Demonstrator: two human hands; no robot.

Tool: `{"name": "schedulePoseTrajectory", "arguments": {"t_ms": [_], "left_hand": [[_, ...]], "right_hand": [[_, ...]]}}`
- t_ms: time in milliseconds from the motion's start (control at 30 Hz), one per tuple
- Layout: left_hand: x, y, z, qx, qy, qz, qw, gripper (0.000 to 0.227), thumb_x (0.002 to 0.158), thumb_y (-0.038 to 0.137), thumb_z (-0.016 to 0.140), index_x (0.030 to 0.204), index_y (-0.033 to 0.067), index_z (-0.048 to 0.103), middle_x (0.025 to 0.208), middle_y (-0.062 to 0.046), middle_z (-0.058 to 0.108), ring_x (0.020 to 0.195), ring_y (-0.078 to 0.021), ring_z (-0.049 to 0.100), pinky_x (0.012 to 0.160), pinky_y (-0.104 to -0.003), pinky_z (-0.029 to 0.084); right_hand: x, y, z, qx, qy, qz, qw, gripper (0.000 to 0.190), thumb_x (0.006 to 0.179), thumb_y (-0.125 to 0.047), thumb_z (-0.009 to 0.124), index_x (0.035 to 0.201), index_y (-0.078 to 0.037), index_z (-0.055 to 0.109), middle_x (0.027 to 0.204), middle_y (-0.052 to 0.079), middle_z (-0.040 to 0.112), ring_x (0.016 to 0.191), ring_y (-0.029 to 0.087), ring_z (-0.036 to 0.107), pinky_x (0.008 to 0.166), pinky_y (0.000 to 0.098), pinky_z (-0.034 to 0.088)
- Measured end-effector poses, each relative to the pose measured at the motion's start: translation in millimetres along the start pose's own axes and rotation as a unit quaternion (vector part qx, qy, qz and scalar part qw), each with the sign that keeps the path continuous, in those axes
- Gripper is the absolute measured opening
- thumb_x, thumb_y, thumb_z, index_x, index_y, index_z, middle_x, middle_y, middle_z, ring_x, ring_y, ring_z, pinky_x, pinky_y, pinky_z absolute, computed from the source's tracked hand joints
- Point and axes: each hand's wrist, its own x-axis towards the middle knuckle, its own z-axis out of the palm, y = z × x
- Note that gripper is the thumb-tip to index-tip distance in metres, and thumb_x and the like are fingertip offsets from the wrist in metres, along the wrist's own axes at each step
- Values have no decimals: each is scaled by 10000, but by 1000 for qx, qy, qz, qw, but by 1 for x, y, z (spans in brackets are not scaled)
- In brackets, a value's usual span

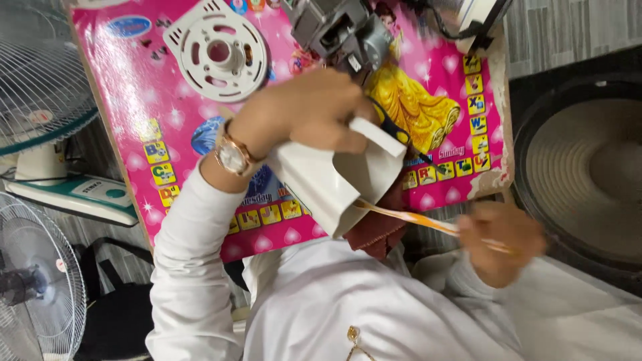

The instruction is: Disassembling and cleaning a plastic fan housing using a screwdriver, toothbrush, and cloth

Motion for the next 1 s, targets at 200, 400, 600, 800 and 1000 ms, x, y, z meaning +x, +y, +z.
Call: {"name": "schedulePoseTrajectory", "arguments": {"t_ms": [200, 400, 600, 800, 1000], "left_hand": [[-8, -28, -1, -55, 2, 42, 998, 348, 757, 318, 625, 942, 69, 784, 745, -116, 735, 594, -393, 613, 567, -452, 480], [-38, -76, 55, -432, 59, 142, 889, 174, 756, 199, 553, 673, 54, 506, 629, 1, 480, 566, -117, 386, 543, -253, 343], [-73, 9, -26, -241, 90, 161, 953, 582, 688, 122, 478, 1203, -36, 699, 1167, -146, 765, 912, -269, 770, 776, -306, 581], [-67, 29, -14, 95, 106, 9, 990, 298, 658, 127, 634, 942, 67, 700, 772, -112, 722, 657, -398, 622, 592, -463, 461], [-27, 24, -1, 17, 72, -47, 996, 325, 743, 294, 659, 991, 144, 806, 760, -129, 727, 645, -393, 623, 592, -463, 466]], "right_hand": [[-17, 13, -26, 93, 16, 84, 992, 113, 793, 14, 672, 898, 14, 631, 622, 8, 552, 459, 88, 398, 489, 206, 318], [-18, 37, -45, -212, 255, -112, 937, 862, 1039, 256, 477, 1661, -317, 312, 1122, 233, 433, 829, 345, 361, 812, 470, 319], [-30, 54, -32, 277, 319, 62, 904, 393, 1072, -520, 614, 1096, -191, 400, 899, -70, 359, 691, 7, 255, 611, 165, 224], [-6, 18, 18, 155, 281, -13, 947, 292, 1116, -341, 452, 1039, -171, 228, 832, -10, 261, 486, 103, 224, 448, 300, 228], [64, -41, 53, 65, -179, -187, 964, 319, 672, -106, 919, 917, -64, 719, 817, 48, 750, 605, 163, 663, 552, 270, 493]]}}
